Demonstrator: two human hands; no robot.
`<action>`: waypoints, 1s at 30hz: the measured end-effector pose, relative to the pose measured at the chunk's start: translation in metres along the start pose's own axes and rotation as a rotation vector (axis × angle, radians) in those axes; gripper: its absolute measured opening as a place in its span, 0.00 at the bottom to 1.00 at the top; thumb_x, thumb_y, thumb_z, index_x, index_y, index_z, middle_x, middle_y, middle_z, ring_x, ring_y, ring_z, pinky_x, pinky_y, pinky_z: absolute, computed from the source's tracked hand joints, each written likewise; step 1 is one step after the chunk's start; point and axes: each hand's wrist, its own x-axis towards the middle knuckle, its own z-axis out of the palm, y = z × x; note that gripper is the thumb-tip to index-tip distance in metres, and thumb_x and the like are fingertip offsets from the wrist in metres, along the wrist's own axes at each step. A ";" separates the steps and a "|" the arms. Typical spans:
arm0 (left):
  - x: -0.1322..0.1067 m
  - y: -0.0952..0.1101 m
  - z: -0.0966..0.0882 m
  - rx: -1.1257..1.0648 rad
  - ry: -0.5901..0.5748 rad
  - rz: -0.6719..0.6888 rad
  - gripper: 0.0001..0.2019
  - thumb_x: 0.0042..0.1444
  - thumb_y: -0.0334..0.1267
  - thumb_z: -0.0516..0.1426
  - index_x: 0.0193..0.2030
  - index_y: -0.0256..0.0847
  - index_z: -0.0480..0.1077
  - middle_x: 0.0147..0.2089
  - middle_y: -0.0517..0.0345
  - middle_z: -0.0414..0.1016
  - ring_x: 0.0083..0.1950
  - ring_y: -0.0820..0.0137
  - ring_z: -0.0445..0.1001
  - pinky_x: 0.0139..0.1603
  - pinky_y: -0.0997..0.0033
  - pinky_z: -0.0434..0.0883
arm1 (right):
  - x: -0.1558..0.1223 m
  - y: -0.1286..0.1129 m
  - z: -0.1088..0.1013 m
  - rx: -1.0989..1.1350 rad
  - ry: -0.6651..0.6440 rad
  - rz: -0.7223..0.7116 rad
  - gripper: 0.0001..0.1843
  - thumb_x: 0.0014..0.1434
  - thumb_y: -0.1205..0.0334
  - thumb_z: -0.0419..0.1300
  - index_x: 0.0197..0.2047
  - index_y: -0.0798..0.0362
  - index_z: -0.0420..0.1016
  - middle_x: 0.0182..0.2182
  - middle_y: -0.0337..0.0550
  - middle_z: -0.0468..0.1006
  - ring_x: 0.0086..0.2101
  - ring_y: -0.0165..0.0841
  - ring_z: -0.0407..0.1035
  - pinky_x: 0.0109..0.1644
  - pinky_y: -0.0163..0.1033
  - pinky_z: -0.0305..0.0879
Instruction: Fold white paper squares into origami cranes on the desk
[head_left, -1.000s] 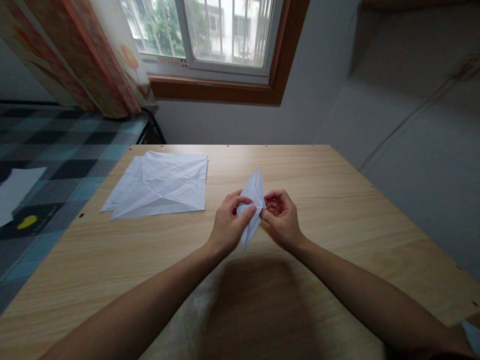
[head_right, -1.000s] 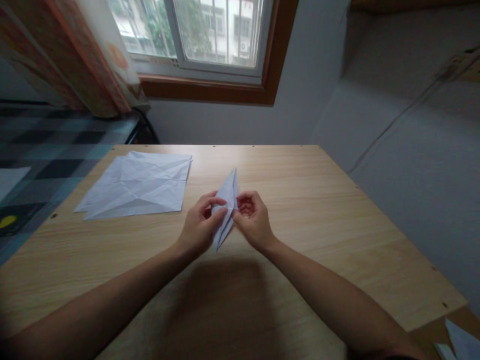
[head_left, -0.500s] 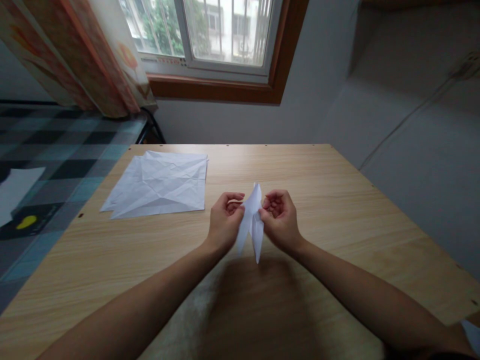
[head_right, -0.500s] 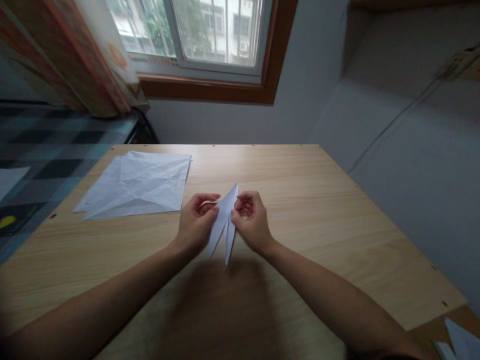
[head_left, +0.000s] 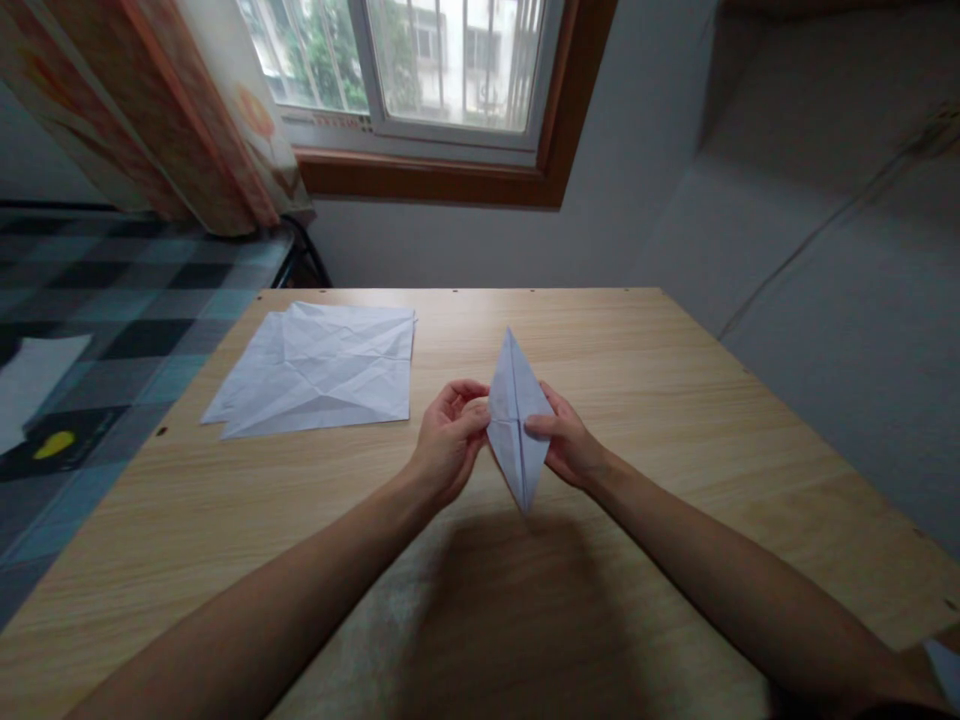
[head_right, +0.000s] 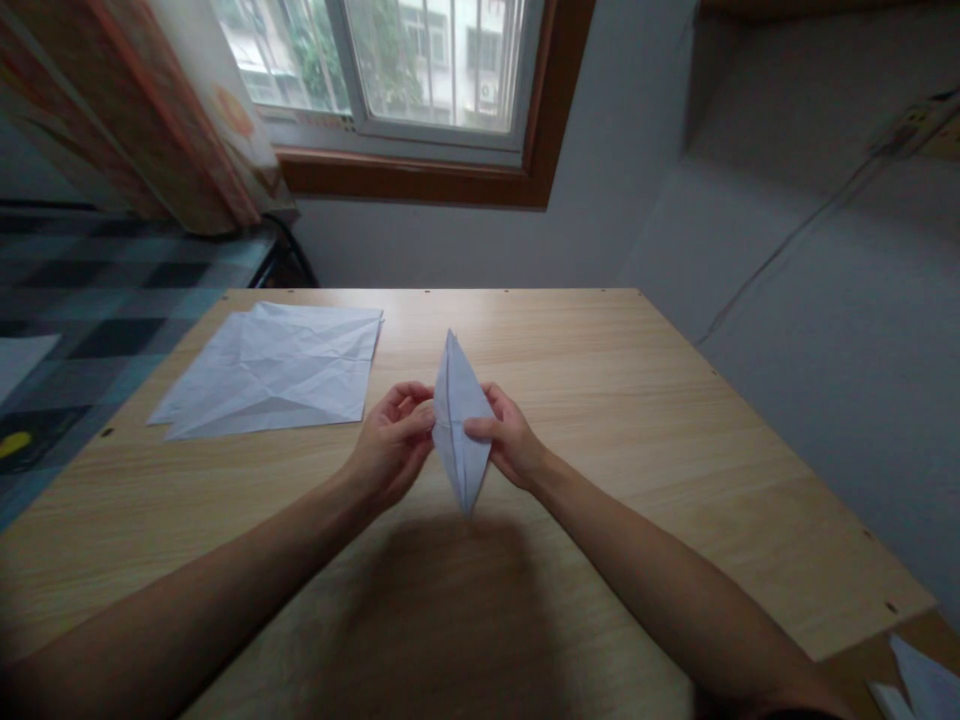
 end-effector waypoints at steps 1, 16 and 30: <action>0.000 0.000 0.000 0.001 0.001 -0.002 0.18 0.37 0.29 0.68 0.35 0.40 0.67 0.37 0.64 0.71 0.32 0.78 0.71 0.33 0.77 0.69 | 0.000 0.000 0.000 0.000 0.000 -0.002 0.27 0.37 0.59 0.73 0.40 0.49 0.68 0.33 0.36 0.77 0.31 0.33 0.70 0.37 0.38 0.70; 0.005 -0.004 -0.004 0.242 0.019 0.114 0.22 0.38 0.31 0.66 0.41 0.42 0.66 0.39 0.61 0.74 0.33 0.73 0.76 0.35 0.73 0.72 | 0.014 0.011 -0.012 -0.161 0.302 -0.252 0.19 0.39 0.60 0.75 0.31 0.50 0.70 0.27 0.33 0.75 0.29 0.28 0.69 0.36 0.35 0.67; 0.011 -0.008 -0.017 0.374 0.053 0.181 0.09 0.45 0.34 0.58 0.35 0.38 0.75 0.31 0.59 0.75 0.31 0.72 0.72 0.33 0.73 0.68 | 0.017 0.012 -0.019 -0.207 0.297 -0.247 0.02 0.43 0.65 0.64 0.22 0.51 0.79 0.34 0.39 0.79 0.36 0.34 0.71 0.40 0.38 0.66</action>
